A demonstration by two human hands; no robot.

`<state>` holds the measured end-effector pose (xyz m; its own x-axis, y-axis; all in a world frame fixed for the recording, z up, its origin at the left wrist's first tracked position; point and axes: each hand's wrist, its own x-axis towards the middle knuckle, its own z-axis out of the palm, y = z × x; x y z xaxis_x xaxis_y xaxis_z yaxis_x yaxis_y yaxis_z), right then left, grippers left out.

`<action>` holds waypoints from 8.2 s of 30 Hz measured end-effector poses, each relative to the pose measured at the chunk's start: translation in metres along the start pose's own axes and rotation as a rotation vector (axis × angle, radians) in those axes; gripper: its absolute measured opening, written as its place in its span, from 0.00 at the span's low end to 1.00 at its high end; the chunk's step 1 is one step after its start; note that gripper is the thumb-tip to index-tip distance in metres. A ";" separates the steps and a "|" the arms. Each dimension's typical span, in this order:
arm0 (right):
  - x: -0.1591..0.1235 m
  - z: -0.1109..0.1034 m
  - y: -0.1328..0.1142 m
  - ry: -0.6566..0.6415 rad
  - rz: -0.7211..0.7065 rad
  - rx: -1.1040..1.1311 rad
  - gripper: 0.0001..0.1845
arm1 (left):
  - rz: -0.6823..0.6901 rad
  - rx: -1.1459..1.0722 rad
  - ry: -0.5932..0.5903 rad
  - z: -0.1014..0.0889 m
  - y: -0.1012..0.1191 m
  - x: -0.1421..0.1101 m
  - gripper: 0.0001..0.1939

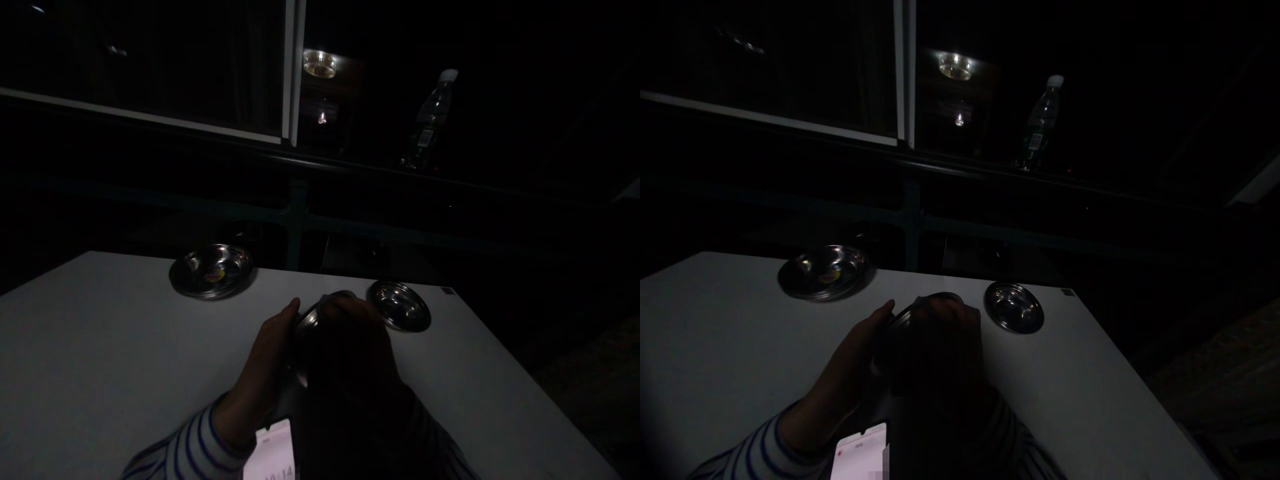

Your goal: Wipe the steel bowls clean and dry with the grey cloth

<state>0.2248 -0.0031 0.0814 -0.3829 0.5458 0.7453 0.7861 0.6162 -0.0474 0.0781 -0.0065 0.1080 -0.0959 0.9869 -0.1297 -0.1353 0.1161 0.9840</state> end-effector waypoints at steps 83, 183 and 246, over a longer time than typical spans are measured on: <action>-0.025 0.023 -0.005 -0.115 -0.199 -0.067 0.19 | -0.297 -0.351 -0.202 -0.003 -0.002 -0.001 0.19; -0.011 0.011 -0.008 -0.138 -0.162 0.064 0.14 | -0.247 -0.275 -0.154 -0.006 0.001 0.000 0.21; 0.002 0.006 -0.003 -0.170 -0.090 0.138 0.09 | -0.278 -0.287 -0.156 -0.008 0.005 0.004 0.22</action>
<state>0.2190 -0.0004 0.0789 -0.5342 0.5656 0.6282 0.6756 0.7323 -0.0848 0.0697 -0.0027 0.1111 0.1302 0.9302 -0.3432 -0.4057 0.3658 0.8376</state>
